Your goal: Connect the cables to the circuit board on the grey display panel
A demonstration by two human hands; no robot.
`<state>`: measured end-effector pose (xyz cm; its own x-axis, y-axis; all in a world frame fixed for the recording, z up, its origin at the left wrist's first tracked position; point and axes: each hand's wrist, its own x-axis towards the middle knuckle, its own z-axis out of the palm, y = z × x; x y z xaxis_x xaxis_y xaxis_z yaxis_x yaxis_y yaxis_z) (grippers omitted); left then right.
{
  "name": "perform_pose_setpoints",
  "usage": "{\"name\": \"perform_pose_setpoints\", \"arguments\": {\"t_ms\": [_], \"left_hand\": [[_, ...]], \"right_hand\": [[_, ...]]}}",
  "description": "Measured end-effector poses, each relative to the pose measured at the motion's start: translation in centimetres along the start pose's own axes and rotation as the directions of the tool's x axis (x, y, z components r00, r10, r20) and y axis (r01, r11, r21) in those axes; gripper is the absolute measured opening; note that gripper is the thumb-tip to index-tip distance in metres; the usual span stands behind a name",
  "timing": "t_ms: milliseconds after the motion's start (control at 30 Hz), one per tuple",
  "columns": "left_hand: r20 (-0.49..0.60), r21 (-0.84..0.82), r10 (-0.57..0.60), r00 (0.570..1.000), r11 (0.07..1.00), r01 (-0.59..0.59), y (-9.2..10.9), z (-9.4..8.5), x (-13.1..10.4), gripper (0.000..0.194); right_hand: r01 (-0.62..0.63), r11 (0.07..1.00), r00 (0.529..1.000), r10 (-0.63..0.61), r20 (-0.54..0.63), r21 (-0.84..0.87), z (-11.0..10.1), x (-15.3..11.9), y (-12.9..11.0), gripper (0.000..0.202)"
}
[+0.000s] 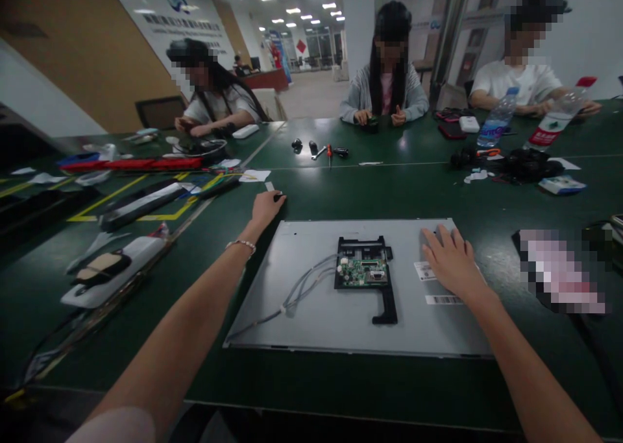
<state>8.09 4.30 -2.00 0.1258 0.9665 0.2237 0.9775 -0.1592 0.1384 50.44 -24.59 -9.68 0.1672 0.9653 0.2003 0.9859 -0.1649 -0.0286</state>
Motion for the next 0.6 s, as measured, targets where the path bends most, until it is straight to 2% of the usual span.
{"name": "perform_pose_setpoints", "arguments": {"t_ms": [133,333,467,600], "left_hand": [[-0.016,0.052,-0.016,1.0,0.999,0.016,0.2,0.3,0.1,0.036],[-0.006,0.048,-0.03,1.0,0.998,0.03,0.9,-0.3,-0.5,0.036],[-0.026,-0.011,0.01,1.0,1.0,-0.01,1.3,-0.7,-1.9,0.037],[-0.013,-0.087,0.103,0.995,0.991,-0.103,1.8,-1.8,-3.9,0.036]], "right_hand": [[0.018,1.0,1.0,-0.018,-0.014,-0.001,0.1,-0.1,0.0,0.055],[0.023,1.0,1.0,-0.023,-0.016,0.014,0.0,-0.1,0.0,0.055],[0.016,1.0,1.0,-0.015,-0.02,0.016,0.0,0.0,0.1,0.055],[0.014,1.0,1.0,-0.014,-0.011,0.015,-0.1,0.1,0.2,0.055]]}}
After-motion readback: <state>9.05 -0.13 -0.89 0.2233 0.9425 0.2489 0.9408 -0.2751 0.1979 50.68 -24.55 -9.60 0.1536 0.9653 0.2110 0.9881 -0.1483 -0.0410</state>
